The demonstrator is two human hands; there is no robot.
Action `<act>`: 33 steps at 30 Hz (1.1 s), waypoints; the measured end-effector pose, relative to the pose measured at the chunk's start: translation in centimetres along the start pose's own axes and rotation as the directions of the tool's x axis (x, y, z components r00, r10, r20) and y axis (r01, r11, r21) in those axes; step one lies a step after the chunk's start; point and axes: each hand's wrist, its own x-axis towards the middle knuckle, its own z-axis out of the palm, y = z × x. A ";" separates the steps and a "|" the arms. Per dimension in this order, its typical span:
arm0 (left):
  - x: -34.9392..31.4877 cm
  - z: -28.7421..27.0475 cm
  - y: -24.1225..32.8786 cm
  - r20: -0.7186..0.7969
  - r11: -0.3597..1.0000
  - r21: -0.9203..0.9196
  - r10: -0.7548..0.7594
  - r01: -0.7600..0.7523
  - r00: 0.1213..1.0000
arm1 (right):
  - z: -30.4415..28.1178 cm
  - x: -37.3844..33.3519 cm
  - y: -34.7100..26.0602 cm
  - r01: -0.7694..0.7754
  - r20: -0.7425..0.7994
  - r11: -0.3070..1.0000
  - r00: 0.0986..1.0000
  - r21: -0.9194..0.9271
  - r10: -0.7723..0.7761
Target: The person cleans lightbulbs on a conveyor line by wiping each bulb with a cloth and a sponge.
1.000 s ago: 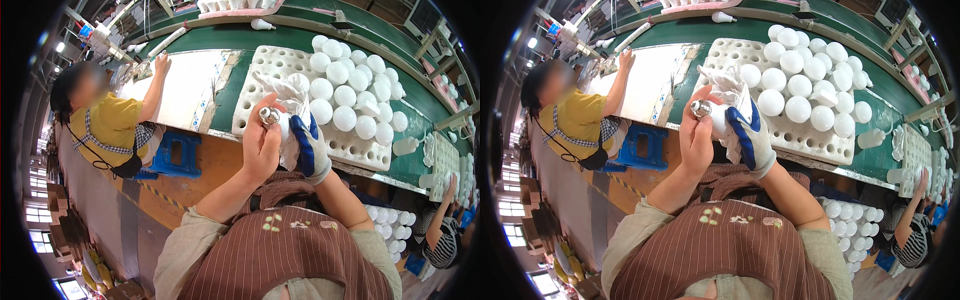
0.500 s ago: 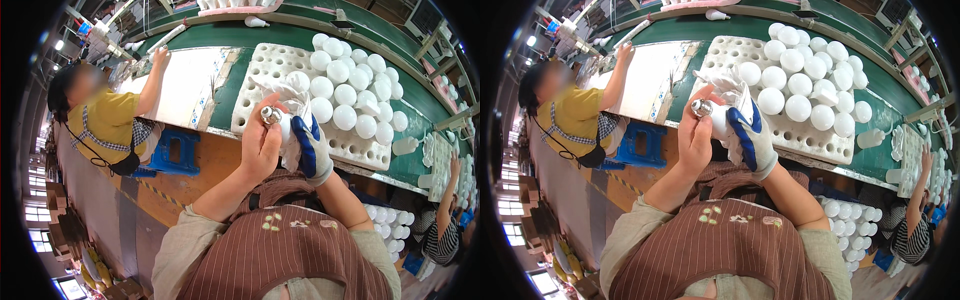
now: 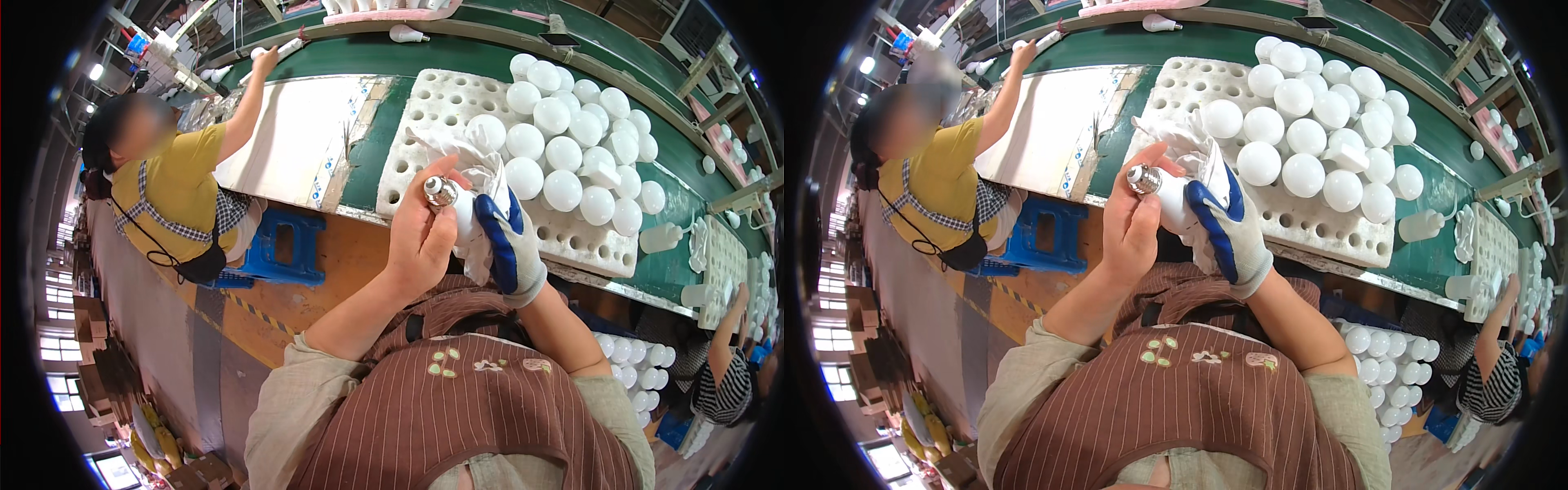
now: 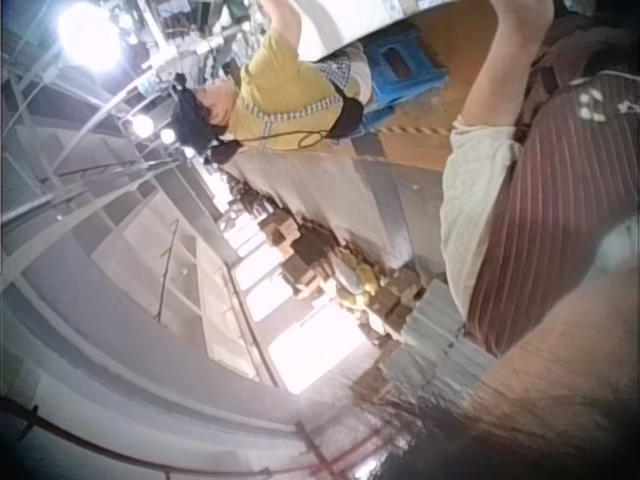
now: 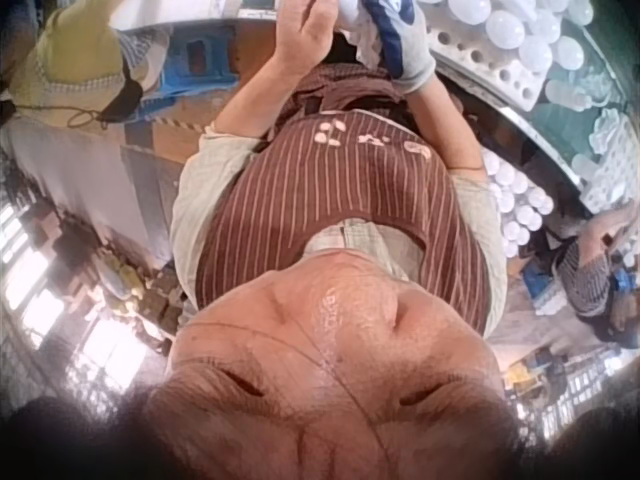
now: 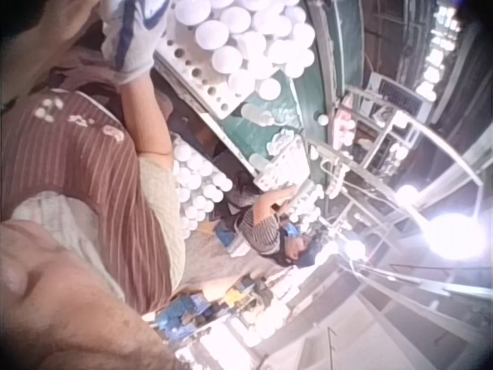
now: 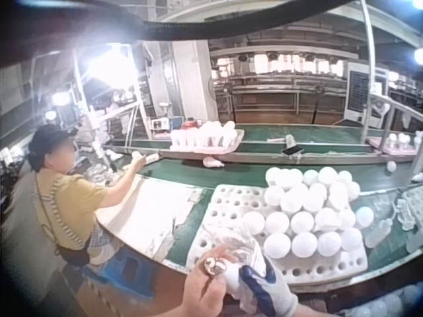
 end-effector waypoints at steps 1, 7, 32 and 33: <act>0.0 -0.1 0.1 0.000 1.000 -0.001 0.001 -0.001 1.000 | -0.2 0.0 0.1 -0.016 -0.006 1.000 1.000 0.005 0.016; -0.3 -0.6 0.2 0.071 0.993 -0.091 -0.070 0.076 0.995 | -0.1 -0.6 -0.5 -0.030 -0.016 0.999 0.999 -0.035 0.030; -1.1 0.1 1.1 0.049 0.994 -0.104 -0.031 0.036 0.998 | 0.4 -1.9 -1.1 -0.009 -0.006 0.997 1.000 -0.079 0.009; -0.9 0.0 0.9 0.043 0.988 -0.143 -0.052 0.057 0.998 | 0.6 -1.7 -1.3 -0.006 -0.014 0.998 1.000 -0.059 0.005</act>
